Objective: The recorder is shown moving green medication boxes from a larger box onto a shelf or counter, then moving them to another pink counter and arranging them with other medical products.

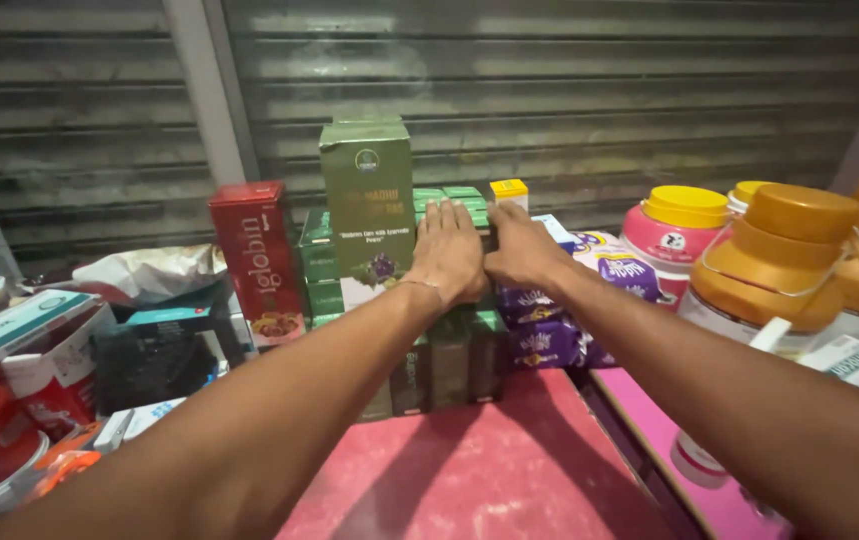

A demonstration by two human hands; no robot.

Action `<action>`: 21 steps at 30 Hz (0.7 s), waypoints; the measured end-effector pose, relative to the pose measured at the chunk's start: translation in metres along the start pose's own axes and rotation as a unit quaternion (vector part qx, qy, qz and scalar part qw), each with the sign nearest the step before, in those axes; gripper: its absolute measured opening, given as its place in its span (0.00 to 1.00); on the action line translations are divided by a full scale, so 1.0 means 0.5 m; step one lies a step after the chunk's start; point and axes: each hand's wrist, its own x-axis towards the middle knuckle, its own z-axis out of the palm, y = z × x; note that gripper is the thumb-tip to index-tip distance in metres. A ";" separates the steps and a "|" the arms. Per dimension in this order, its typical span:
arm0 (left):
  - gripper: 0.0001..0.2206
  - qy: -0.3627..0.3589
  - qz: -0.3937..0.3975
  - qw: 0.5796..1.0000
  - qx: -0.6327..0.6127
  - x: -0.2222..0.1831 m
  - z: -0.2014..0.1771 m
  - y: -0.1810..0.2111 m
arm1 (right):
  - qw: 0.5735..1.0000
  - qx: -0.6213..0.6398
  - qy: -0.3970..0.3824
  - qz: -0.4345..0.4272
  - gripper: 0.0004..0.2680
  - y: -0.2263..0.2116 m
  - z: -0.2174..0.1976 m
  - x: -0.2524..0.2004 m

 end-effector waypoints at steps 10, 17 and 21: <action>0.39 0.067 0.027 0.993 0.095 -0.093 -0.042 0.042 | 0.995 0.071 0.055 -0.048 0.30 -0.049 0.008 -0.079; 0.29 0.178 0.108 0.978 0.013 -0.138 -0.098 0.052 | 0.990 0.099 0.097 0.016 0.27 -0.103 -0.021 -0.158; 0.30 0.147 0.102 0.984 -0.023 -0.150 -0.134 0.057 | 0.983 0.136 0.073 0.100 0.29 -0.124 -0.037 -0.173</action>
